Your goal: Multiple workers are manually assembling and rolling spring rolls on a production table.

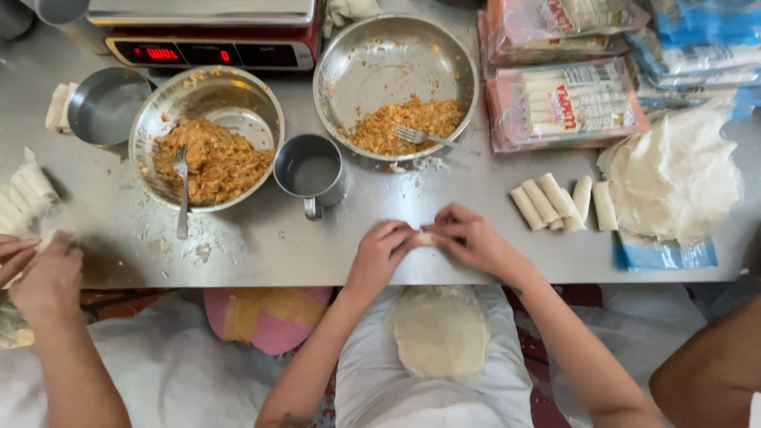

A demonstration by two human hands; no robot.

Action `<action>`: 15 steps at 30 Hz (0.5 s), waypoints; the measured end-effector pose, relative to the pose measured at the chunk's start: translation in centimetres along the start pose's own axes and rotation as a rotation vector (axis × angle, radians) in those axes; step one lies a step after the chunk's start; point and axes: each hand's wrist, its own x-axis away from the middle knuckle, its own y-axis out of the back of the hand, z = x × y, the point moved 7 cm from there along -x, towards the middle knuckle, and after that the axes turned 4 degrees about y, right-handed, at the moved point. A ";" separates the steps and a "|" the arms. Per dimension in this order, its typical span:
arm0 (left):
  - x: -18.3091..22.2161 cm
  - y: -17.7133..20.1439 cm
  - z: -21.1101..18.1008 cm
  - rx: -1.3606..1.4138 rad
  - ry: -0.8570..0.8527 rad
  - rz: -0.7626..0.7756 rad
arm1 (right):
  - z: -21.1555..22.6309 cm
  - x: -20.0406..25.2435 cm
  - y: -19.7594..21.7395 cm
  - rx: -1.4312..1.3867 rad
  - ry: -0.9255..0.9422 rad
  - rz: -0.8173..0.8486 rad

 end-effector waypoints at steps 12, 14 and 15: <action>-0.4 2.2 -0.4 0.547 0.381 0.162 | 2.4 1.4 -0.8 -0.366 -0.222 -0.060; 0.9 0.6 0.2 0.601 0.417 0.179 | 3.2 2.9 -0.7 -0.472 -0.267 -0.017; 1.7 -0.1 0.7 0.651 0.457 0.189 | 3.6 3.7 -1.1 -0.582 -0.309 0.032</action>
